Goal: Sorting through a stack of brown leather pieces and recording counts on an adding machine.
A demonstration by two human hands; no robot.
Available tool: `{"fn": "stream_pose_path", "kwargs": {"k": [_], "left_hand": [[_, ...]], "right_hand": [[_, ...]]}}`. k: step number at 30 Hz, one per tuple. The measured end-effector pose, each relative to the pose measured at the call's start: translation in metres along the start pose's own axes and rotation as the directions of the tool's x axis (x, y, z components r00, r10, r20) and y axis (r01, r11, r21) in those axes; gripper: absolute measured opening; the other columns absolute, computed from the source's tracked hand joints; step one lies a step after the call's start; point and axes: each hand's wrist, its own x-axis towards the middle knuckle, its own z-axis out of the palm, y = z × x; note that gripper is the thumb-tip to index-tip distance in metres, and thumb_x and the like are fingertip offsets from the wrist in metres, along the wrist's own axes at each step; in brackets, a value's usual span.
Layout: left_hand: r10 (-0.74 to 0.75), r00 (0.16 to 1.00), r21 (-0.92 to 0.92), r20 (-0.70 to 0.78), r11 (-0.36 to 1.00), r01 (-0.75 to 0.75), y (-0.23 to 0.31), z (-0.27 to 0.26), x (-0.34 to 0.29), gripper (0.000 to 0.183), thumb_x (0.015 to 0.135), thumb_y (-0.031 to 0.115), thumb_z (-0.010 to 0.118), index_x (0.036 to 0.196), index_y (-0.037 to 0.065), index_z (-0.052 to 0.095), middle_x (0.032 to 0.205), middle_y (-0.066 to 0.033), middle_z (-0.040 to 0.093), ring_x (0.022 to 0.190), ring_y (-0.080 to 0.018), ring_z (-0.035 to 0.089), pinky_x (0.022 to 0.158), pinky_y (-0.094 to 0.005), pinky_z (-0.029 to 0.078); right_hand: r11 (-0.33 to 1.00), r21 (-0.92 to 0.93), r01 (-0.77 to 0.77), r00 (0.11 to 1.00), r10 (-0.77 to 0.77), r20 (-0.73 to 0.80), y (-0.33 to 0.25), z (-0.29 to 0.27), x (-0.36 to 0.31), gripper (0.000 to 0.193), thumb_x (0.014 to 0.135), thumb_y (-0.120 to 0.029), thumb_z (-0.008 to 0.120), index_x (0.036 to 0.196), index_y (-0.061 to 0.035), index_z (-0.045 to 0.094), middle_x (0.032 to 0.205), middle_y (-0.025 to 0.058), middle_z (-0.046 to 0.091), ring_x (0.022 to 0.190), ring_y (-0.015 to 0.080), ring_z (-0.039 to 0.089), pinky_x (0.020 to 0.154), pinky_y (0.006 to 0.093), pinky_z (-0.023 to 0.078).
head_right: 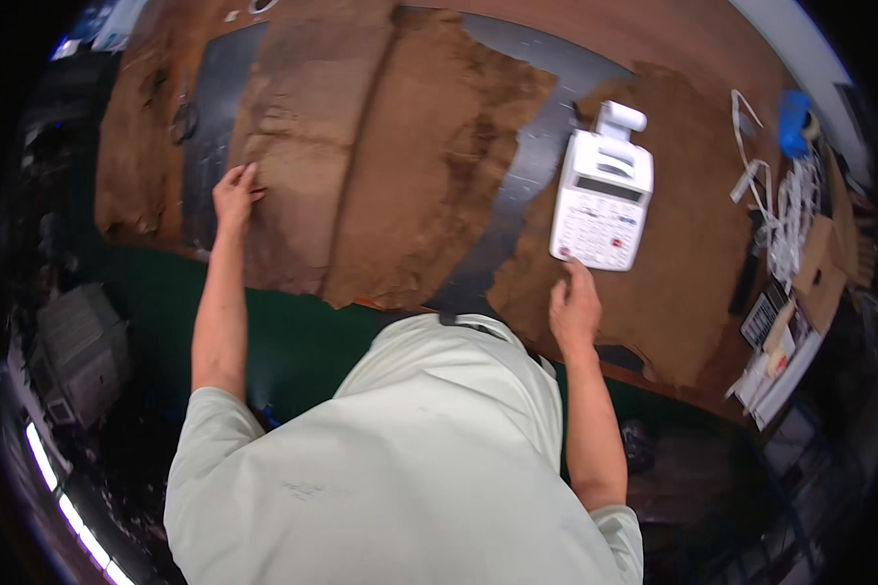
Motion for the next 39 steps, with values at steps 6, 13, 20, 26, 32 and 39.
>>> {"fn": "stream_pose_path", "kwargs": {"k": [6, 13, 20, 26, 32, 39], "left_hand": [[0.489, 0.87, 0.744, -0.061, 0.603, -0.286, 0.01, 0.002, -0.015, 0.039, 0.099, 0.021, 0.062, 0.133, 0.001, 0.059, 0.131, -0.0203, 0.062, 0.118, -0.0339, 0.062, 0.103, -0.043, 0.048], [0.512, 0.721, 0.658, 0.467, 0.344, -0.67, 0.009, 0.105, -0.114, 0.066, 0.103, 0.031, 0.053, 0.159, 0.006, 0.028, 0.162, -0.0212, 0.029, 0.152, -0.0374, 0.024, 0.123, -0.0505, 0.022], [0.476, 0.754, 0.726, 0.452, 0.296, -0.621, -0.02, 0.12, -0.11, 0.073, 0.103, 0.032, 0.053, 0.16, 0.003, 0.02, 0.166, -0.0194, 0.022, 0.155, -0.0347, 0.018, 0.124, -0.05, 0.018], [0.476, 0.759, 0.736, 0.445, 0.288, -0.612, -0.02, 0.112, -0.105, 0.075, 0.102, 0.032, 0.054, 0.16, 0.001, 0.018, 0.166, -0.0196, 0.021, 0.155, -0.0345, 0.017, 0.124, -0.0495, 0.018], [0.464, 0.758, 0.726, 0.459, 0.296, -0.621, -0.02, 0.112, -0.104, 0.076, 0.101, 0.032, 0.054, 0.161, 0.002, 0.018, 0.166, -0.0197, 0.02, 0.155, -0.0347, 0.016, 0.125, -0.0497, 0.017], [0.443, 0.774, 0.724, 0.453, 0.323, -0.609, -0.011, 0.109, -0.107, 0.076, 0.099, 0.033, 0.058, 0.159, 0.002, 0.021, 0.164, -0.0222, 0.023, 0.154, -0.0361, 0.019, 0.124, -0.0502, 0.018]], "right_hand": [[0.99, -0.087, -0.114, 0.993, 0.114, 0.001, -0.008, -0.006, 0.008, 0.033, 0.093, -0.01, 0.057, 0.125, -0.0037, 0.06, 0.15, 0.0153, 0.05, 0.116, 0.0386, 0.063, 0.093, 0.0472, 0.054], [0.987, -0.109, -0.12, 0.993, 0.117, -0.029, 0.002, -0.014, 0.015, 0.035, 0.093, -0.011, 0.056, 0.127, -0.0042, 0.058, 0.152, 0.0141, 0.049, 0.114, 0.0382, 0.064, 0.091, 0.0472, 0.055], [0.984, -0.166, -0.061, 0.998, 0.055, -0.038, 0.007, -0.013, 0.014, 0.032, 0.093, -0.008, 0.058, 0.126, -0.0049, 0.06, 0.151, 0.0109, 0.051, 0.11, 0.0342, 0.066, 0.09, 0.0429, 0.055], [0.987, -0.143, -0.071, 0.997, 0.071, -0.008, 0.005, -0.013, 0.004, 0.03, 0.094, -0.008, 0.057, 0.124, -0.0052, 0.061, 0.148, 0.0117, 0.054, 0.115, 0.0358, 0.064, 0.092, 0.044, 0.054], [0.993, -0.118, 0.011, 1.0, -0.014, -0.019, -0.016, -0.006, 0.019, 0.031, 0.093, -0.009, 0.056, 0.123, -0.0071, 0.061, 0.149, 0.0116, 0.053, 0.114, 0.0357, 0.065, 0.091, 0.0459, 0.055], [0.994, -0.101, -0.043, 0.998, 0.038, -0.048, -0.012, -0.008, 0.024, 0.029, 0.094, -0.009, 0.055, 0.122, -0.0063, 0.062, 0.146, 0.012, 0.056, 0.119, 0.0348, 0.063, 0.094, 0.045, 0.054]]}}
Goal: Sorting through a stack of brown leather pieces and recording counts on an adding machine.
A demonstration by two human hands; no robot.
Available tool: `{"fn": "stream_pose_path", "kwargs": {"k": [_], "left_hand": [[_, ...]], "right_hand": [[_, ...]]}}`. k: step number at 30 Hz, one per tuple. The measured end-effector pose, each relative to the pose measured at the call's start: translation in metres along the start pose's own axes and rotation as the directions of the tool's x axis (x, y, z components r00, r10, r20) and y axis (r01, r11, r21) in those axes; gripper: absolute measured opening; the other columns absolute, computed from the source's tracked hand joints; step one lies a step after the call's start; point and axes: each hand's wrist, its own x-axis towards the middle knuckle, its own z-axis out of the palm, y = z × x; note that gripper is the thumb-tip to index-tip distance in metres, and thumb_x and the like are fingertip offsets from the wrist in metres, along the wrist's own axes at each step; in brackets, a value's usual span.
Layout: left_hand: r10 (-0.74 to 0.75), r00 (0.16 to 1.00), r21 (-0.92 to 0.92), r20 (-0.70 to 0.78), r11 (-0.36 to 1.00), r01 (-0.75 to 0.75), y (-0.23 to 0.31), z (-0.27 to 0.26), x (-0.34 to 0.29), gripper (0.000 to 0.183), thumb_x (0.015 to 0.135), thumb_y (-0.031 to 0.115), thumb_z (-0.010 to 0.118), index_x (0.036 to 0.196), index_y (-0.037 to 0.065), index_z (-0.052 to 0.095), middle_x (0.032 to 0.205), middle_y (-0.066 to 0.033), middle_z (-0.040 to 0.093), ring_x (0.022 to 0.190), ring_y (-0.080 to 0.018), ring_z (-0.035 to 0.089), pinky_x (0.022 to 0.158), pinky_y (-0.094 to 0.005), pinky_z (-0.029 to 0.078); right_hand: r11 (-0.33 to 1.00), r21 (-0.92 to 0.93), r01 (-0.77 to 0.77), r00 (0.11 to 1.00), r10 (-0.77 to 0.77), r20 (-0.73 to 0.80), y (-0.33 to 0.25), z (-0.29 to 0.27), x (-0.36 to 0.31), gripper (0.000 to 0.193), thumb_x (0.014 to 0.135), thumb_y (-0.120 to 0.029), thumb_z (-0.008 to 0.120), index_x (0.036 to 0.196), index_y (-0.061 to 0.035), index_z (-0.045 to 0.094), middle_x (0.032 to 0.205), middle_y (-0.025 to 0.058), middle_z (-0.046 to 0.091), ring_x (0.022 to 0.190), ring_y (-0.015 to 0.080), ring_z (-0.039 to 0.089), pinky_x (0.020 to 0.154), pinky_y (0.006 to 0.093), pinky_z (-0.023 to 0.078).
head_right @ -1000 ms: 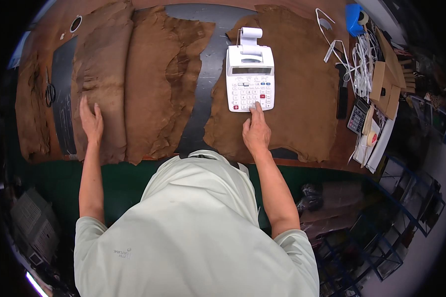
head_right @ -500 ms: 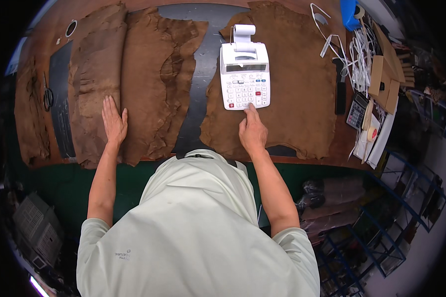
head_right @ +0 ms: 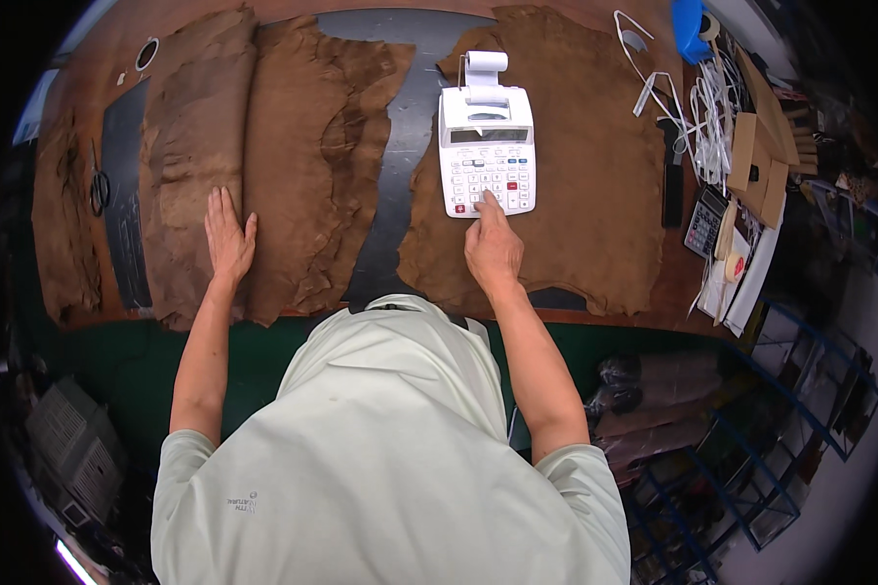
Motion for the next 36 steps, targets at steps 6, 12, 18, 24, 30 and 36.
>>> {"fn": "stream_pose_path", "kwargs": {"k": [6, 12, 18, 24, 30, 36], "left_hand": [[0.241, 0.965, -0.2, -0.105, 0.945, -0.258, 0.083, -0.017, -0.02, 0.073, 0.082, 0.029, 0.079, 0.142, 0.001, 0.049, 0.14, -0.0231, 0.048, 0.13, -0.04, 0.046, 0.111, -0.0491, 0.037], [0.306, 0.951, -0.225, 0.046, 0.931, -0.289, 0.128, -0.007, -0.024, 0.057, 0.077, 0.025, 0.078, 0.126, 0.004, 0.06, 0.108, -0.0123, 0.056, 0.105, -0.0297, 0.055, 0.089, -0.043, 0.047], [0.311, 0.946, -0.144, 0.089, 0.944, -0.297, 0.126, 0.003, -0.016, 0.039, 0.08, 0.018, 0.071, 0.115, 0.005, 0.06, 0.102, -0.0115, 0.055, 0.1, -0.0304, 0.057, 0.081, -0.0409, 0.052], [0.385, 0.922, -0.19, 0.043, 0.909, -0.371, 0.128, -0.01, -0.018, 0.035, 0.08, 0.017, 0.072, 0.11, 0.006, 0.059, 0.101, -0.0119, 0.056, 0.099, -0.03, 0.059, 0.08, -0.0416, 0.053], [0.324, 0.938, -0.087, 0.121, 0.945, -0.315, 0.137, -0.005, -0.013, 0.034, 0.077, 0.015, 0.074, 0.105, 0.008, 0.058, 0.1, -0.0125, 0.057, 0.1, -0.0303, 0.06, 0.075, -0.0399, 0.056], [0.263, 0.96, -0.14, 0.092, 0.958, -0.249, 0.132, 0.001, -0.012, 0.019, 0.081, 0.014, 0.07, 0.096, 0.008, 0.059, 0.096, -0.0122, 0.059, 0.094, -0.0294, 0.062, 0.072, -0.0399, 0.056]], "right_hand": [[0.996, -0.074, -0.051, 0.995, 0.044, -0.086, 0.043, -0.002, -0.004, 0.028, 0.094, -0.01, 0.055, 0.119, -0.0031, 0.064, 0.144, 0.0158, 0.057, 0.126, 0.0351, 0.059, 0.101, 0.0452, 0.051], [0.994, 0.092, -0.059, 0.995, 0.067, -0.08, 0.015, -0.003, -0.01, 0.024, 0.094, -0.007, 0.056, 0.116, -0.0018, 0.065, 0.137, 0.016, 0.063, 0.121, 0.0352, 0.062, 0.097, 0.0428, 0.053], [0.979, 0.202, -0.025, 0.999, 0.031, -0.025, 0.003, 0.007, -0.02, 0.022, 0.093, -0.005, 0.058, 0.113, -0.0013, 0.067, 0.127, 0.0163, 0.067, 0.113, 0.0356, 0.066, 0.093, 0.0418, 0.054], [0.982, 0.19, 0.007, 0.999, -0.001, -0.034, 0.001, 0.009, -0.022, 0.022, 0.093, -0.004, 0.058, 0.113, -0.0012, 0.067, 0.123, 0.0171, 0.069, 0.111, 0.0355, 0.067, 0.094, 0.0416, 0.054], [0.977, 0.206, 0.06, 0.998, -0.053, -0.037, -0.006, 0.01, -0.024, 0.021, 0.093, -0.004, 0.058, 0.112, -0.0006, 0.067, 0.12, 0.0173, 0.07, 0.109, 0.0357, 0.067, 0.093, 0.0412, 0.054], [0.969, 0.239, 0.066, 0.998, -0.06, -0.032, -0.003, 0.012, -0.025, 0.02, 0.094, -0.003, 0.058, 0.111, 0.0001, 0.067, 0.117, 0.018, 0.07, 0.108, 0.0363, 0.067, 0.092, 0.0413, 0.054]]}}
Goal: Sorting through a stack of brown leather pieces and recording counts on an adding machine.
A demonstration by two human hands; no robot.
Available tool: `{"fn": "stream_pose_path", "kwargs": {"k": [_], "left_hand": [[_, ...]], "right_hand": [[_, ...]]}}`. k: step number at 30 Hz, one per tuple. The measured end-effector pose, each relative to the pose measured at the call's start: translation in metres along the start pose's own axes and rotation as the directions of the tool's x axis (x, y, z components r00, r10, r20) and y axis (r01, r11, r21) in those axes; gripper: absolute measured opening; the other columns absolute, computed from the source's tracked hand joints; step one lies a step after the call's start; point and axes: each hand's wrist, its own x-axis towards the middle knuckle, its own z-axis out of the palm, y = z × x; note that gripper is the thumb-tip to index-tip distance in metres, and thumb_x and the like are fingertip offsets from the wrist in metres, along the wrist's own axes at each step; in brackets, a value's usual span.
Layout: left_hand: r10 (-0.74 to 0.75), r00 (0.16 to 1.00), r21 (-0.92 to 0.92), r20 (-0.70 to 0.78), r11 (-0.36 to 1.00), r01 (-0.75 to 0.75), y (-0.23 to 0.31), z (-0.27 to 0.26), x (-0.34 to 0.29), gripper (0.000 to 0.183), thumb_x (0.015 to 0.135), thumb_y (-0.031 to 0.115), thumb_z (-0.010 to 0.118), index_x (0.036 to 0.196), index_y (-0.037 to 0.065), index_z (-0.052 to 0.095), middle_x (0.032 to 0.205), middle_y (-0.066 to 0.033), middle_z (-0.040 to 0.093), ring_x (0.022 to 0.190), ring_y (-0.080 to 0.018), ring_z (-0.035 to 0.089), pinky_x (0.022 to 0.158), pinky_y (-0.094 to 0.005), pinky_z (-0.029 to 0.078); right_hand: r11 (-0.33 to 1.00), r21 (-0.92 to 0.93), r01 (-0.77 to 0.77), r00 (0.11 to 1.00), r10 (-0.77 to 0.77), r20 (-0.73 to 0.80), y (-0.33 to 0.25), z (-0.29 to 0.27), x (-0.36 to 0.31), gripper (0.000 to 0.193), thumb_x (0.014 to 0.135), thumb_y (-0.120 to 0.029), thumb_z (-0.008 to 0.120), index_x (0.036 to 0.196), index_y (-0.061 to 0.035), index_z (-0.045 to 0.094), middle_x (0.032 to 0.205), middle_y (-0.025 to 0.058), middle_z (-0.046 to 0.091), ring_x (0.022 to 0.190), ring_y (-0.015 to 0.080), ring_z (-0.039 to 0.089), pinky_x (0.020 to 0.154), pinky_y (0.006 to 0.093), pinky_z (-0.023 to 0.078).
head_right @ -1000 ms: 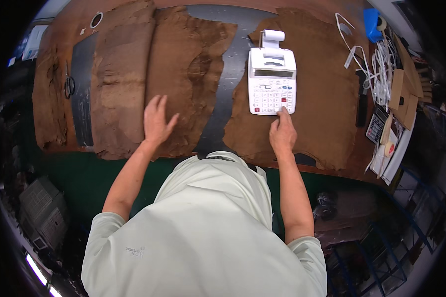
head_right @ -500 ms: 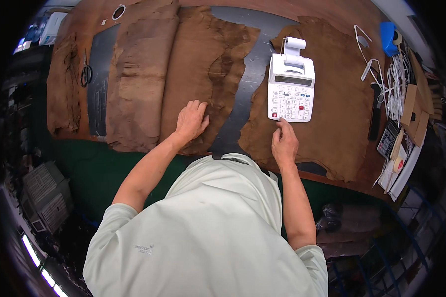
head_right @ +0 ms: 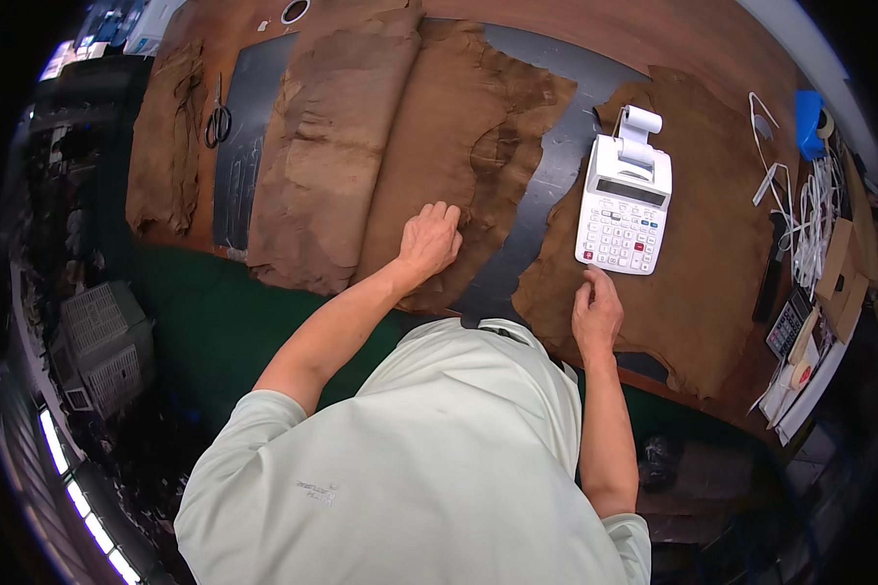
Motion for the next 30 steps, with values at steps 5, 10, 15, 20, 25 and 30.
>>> {"fn": "stream_pose_path", "kwargs": {"k": [5, 10, 15, 20, 25, 30], "left_hand": [[-0.148, 0.987, -0.194, -0.059, 0.972, 0.134, -0.026, -0.011, -0.004, 0.013, 0.093, 0.019, 0.063, 0.095, 0.006, 0.061, 0.093, -0.0162, 0.065, 0.088, -0.0372, 0.066, 0.076, -0.0476, 0.055], [-0.596, 0.798, -0.566, -0.085, 0.688, 0.454, -0.118, -0.084, -0.012, 0.029, 0.095, 0.025, 0.067, 0.108, -0.001, 0.069, 0.097, -0.0247, 0.071, 0.094, -0.0385, 0.07, 0.081, -0.0423, 0.053], [-0.817, 0.56, -0.623, -0.135, 0.51, 0.593, -0.241, -0.08, -0.066, 0.034, 0.093, 0.025, 0.071, 0.112, -0.003, 0.07, 0.093, -0.0177, 0.074, 0.087, -0.027, 0.071, 0.081, -0.0373, 0.053], [-0.819, 0.559, -0.619, -0.13, 0.507, 0.6, -0.237, -0.081, -0.058, 0.032, 0.093, 0.024, 0.072, 0.11, -0.003, 0.071, 0.089, -0.013, 0.073, 0.082, -0.0189, 0.068, 0.077, -0.0333, 0.052], [-0.832, 0.535, -0.642, -0.143, 0.49, 0.59, -0.234, -0.078, -0.061, 0.033, 0.092, 0.025, 0.073, 0.11, -0.003, 0.072, 0.088, -0.011, 0.074, 0.081, -0.0174, 0.067, 0.076, -0.0333, 0.052], [-0.752, 0.621, -0.567, -0.222, 0.618, 0.545, -0.246, -0.055, -0.06, 0.032, 0.093, 0.026, 0.071, 0.11, -0.001, 0.073, 0.092, -0.014, 0.075, 0.085, -0.0213, 0.07, 0.081, -0.0337, 0.053]], "right_hand": [[0.999, 0.023, -0.032, 0.999, 0.031, 0.027, 0.003, 0.003, 0.001, 0.019, 0.094, -0.003, 0.058, 0.111, 0.0004, 0.067, 0.115, 0.0182, 0.07, 0.106, 0.0362, 0.068, 0.09, 0.0403, 0.054], [0.998, 0.056, -0.025, 1.0, 0.025, 0.002, 0.012, 0.002, 0.0, 0.02, 0.094, -0.001, 0.059, 0.112, 0.0007, 0.067, 0.114, 0.0173, 0.071, 0.104, 0.0347, 0.069, 0.089, 0.0397, 0.055], [0.997, 0.066, -0.041, 0.999, 0.039, 0.027, 0.008, 0.007, 0.003, 0.02, 0.093, 0.0, 0.06, 0.112, 0.0009, 0.067, 0.113, 0.017, 0.071, 0.105, 0.0337, 0.068, 0.092, 0.0387, 0.054], [0.997, 0.054, -0.052, 0.998, 0.05, 0.039, 0.01, 0.008, 0.005, 0.02, 0.093, 0.0, 0.06, 0.112, 0.001, 0.067, 0.114, 0.017, 0.07, 0.106, 0.0337, 0.068, 0.092, 0.0385, 0.053], [0.996, 0.047, -0.071, 0.997, 0.07, 0.037, 0.013, 0.001, 0.006, 0.021, 0.093, 0.0, 0.06, 0.113, 0.0009, 0.066, 0.115, 0.0173, 0.07, 0.107, 0.0334, 0.068, 0.092, 0.0384, 0.053], [0.998, -0.016, -0.06, 0.998, 0.06, 0.017, 0.011, -0.008, 0.005, 0.024, 0.094, -0.001, 0.057, 0.116, -0.0019, 0.066, 0.126, 0.0175, 0.067, 0.112, 0.0351, 0.066, 0.094, 0.0394, 0.053]]}}
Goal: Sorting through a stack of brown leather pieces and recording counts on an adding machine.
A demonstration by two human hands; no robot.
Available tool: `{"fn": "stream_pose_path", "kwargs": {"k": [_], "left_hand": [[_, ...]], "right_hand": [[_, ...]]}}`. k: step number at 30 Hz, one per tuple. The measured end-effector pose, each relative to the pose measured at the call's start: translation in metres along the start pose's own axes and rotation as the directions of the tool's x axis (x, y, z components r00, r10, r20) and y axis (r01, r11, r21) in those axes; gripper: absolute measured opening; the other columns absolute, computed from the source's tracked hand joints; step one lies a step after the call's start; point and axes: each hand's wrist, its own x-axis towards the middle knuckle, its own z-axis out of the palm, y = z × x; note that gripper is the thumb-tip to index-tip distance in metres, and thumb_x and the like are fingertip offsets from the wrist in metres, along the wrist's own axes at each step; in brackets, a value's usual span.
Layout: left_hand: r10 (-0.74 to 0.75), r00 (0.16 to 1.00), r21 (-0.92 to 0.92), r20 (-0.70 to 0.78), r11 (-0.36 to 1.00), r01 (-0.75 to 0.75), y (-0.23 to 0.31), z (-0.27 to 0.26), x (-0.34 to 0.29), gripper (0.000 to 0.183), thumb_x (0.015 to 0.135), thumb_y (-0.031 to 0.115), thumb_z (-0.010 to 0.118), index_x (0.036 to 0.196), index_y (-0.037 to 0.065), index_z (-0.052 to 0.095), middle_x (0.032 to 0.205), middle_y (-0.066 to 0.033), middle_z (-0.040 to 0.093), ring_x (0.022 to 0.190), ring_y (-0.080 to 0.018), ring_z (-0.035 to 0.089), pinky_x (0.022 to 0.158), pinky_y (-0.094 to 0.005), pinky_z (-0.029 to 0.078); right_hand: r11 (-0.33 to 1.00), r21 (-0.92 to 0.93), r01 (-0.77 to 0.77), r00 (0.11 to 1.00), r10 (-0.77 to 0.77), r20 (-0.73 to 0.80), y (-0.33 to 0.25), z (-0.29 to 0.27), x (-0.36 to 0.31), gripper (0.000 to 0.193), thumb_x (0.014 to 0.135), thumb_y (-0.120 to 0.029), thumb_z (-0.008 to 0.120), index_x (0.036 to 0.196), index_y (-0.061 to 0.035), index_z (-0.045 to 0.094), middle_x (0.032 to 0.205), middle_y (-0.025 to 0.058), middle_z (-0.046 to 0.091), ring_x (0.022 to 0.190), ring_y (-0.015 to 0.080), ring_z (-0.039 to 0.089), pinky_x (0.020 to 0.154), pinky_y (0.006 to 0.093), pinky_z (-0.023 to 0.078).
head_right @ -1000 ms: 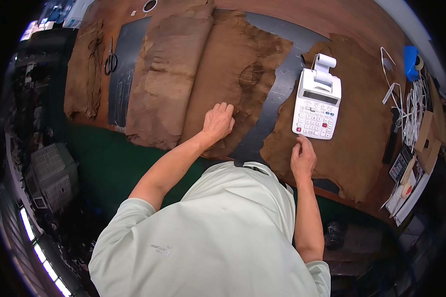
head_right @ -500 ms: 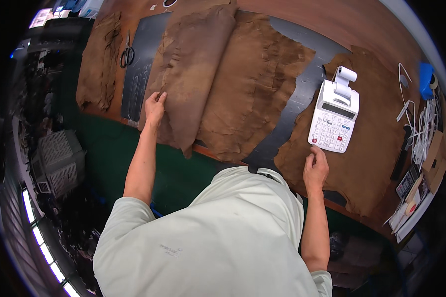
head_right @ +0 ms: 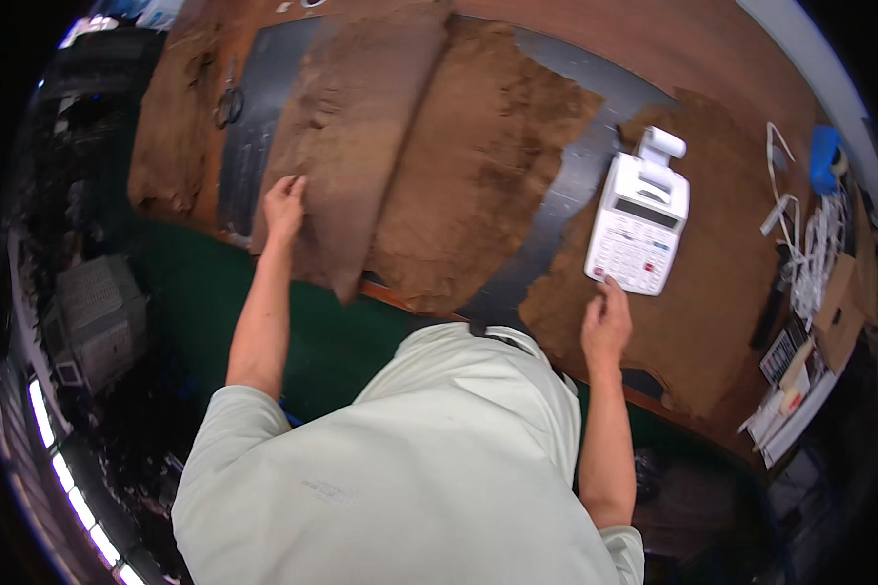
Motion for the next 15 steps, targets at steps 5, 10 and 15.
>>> {"fn": "stream_pose_path", "kwargs": {"k": [5, 10, 15], "left_hand": [[0.307, 0.945, 0.404, -0.113, 0.883, -0.238, 0.034, -0.019, -0.016, 0.045, 0.097, 0.019, 0.062, 0.137, 0.0, 0.055, 0.134, -0.0212, 0.059, 0.124, -0.0361, 0.057, 0.104, -0.0432, 0.045], [0.626, 0.764, 0.32, 0.158, 0.699, -0.639, 0.097, 0.036, -0.061, 0.058, 0.101, 0.022, 0.057, 0.153, 0.004, 0.039, 0.157, -0.0221, 0.039, 0.147, -0.0385, 0.034, 0.12, -0.0472, 0.029], [0.554, 0.745, 0.416, 0.372, 0.617, -0.667, 0.085, 0.079, -0.092, 0.066, 0.103, 0.034, 0.053, 0.159, 0.007, 0.028, 0.164, -0.0163, 0.028, 0.153, -0.0342, 0.023, 0.124, -0.0496, 0.021]], "right_hand": [[0.973, -0.221, 0.067, 0.996, -0.051, 0.077, 0.001, 0.005, 0.002, 0.041, 0.092, -0.008, 0.058, 0.132, -0.0037, 0.055, 0.152, 0.0169, 0.046, 0.105, 0.0356, 0.065, 0.088, 0.0457, 0.055], [0.965, -0.25, 0.081, 0.995, -0.063, 0.077, -0.003, 0.003, 0.004, 0.044, 0.09, -0.006, 0.06, 0.134, -0.004, 0.053, 0.155, 0.015, 0.044, 0.092, 0.0311, 0.07, 0.083, 0.0449, 0.056], [0.951, -0.293, 0.102, 0.988, -0.062, 0.141, -0.016, 0.0, 0.014, 0.047, 0.091, -0.009, 0.059, 0.137, -0.0048, 0.049, 0.158, 0.0149, 0.041, 0.101, 0.0375, 0.068, 0.085, 0.048, 0.056]]}}
